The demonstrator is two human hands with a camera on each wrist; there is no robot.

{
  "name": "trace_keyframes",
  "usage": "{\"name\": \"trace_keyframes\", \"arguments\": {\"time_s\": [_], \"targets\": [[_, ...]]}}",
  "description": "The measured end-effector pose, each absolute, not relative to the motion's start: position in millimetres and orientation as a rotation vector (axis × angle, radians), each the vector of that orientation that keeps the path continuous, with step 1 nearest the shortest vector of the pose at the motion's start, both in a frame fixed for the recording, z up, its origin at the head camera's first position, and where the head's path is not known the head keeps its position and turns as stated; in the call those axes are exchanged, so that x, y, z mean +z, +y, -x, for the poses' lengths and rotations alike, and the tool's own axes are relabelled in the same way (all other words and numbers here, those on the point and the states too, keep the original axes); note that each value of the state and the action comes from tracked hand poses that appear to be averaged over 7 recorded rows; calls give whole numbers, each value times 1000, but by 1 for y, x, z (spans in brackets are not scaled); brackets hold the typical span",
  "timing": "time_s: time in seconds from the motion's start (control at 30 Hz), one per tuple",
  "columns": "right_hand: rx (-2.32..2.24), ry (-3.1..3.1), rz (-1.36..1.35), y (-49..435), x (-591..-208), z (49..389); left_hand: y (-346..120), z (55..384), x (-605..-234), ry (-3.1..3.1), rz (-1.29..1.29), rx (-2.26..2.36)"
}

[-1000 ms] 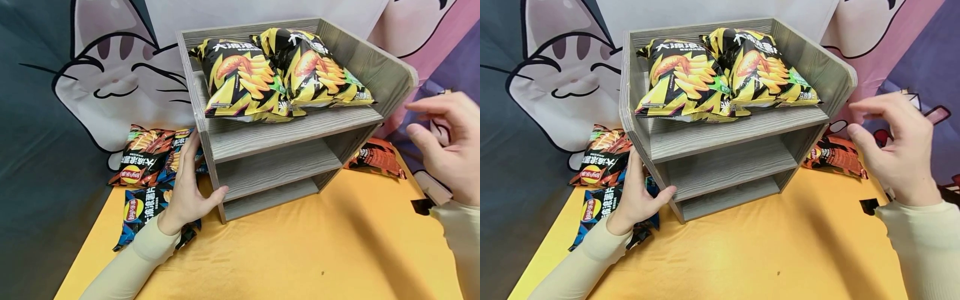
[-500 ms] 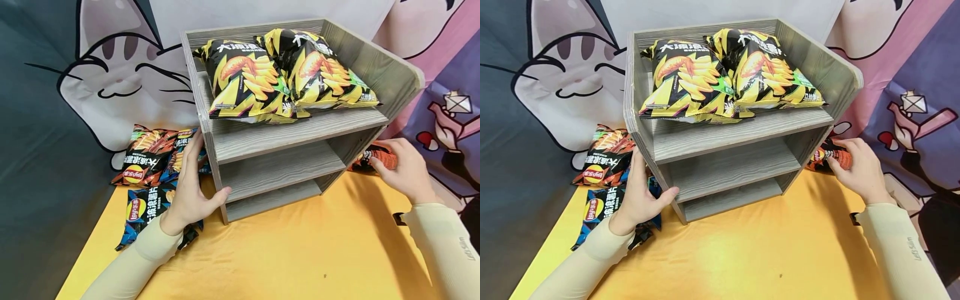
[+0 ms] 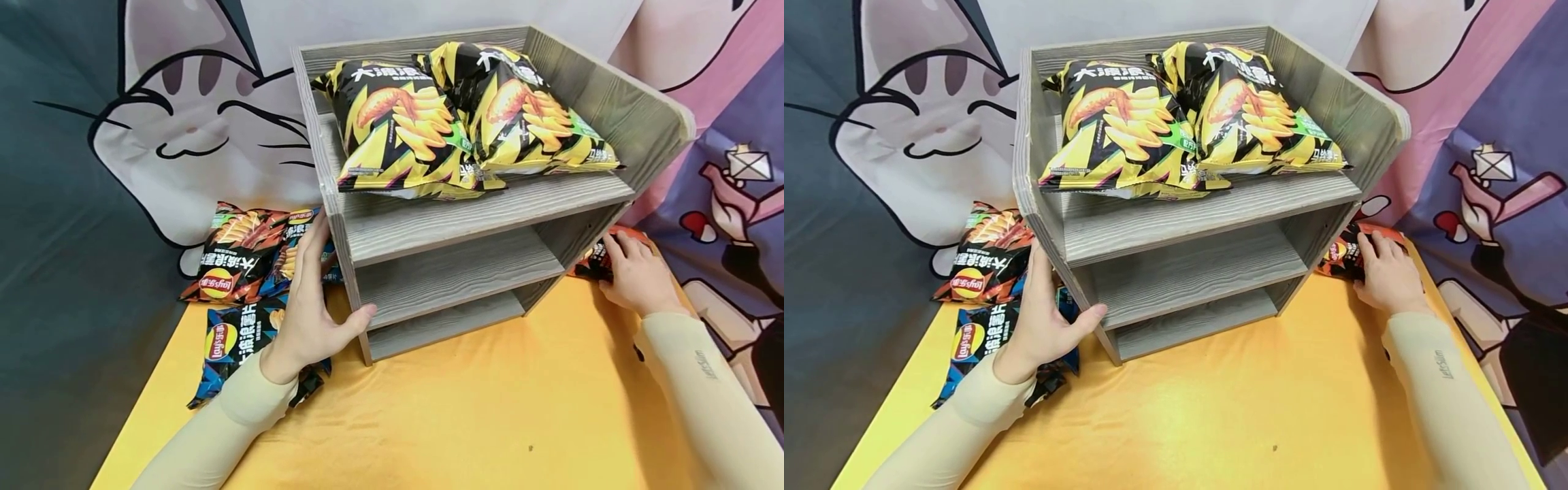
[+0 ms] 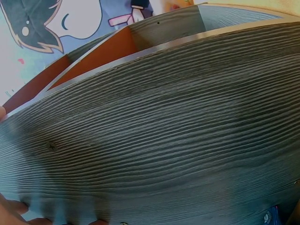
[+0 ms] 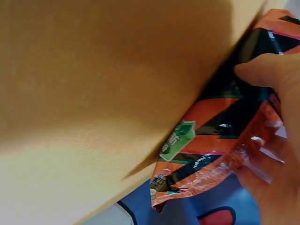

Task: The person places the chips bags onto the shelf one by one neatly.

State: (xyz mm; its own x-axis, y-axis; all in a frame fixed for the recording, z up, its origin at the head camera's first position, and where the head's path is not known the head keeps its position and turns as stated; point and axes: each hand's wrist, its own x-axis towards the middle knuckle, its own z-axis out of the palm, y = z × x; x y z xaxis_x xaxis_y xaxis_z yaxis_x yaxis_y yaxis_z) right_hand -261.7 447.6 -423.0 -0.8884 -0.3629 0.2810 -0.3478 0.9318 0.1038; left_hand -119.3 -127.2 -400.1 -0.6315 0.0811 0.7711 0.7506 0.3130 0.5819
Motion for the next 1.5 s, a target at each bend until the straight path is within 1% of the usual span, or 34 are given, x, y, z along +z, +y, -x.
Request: {"name": "trace_keyframes", "arguments": {"time_s": [0.2, 0.57, 0.83, 1.17, 1.5], "targets": [[-169, -2874, -480, 449, -426, 270, -127, 119, -399, -1938, 742, -1341], [-202, -2768, -481, 444, -425, 271, -127, 119, -399, -1944, 736, -1350], [-220, -2710, -474, 441, -414, 271, -128, 119, -401, -1945, 732, -1341], [-308, -2880, -475, 429, -387, 247, -128, 119, -401, -1952, 728, -1344], [-343, -3057, -491, 419, -359, 212, -127, 120, -401, -1950, 733, -1354]]}}
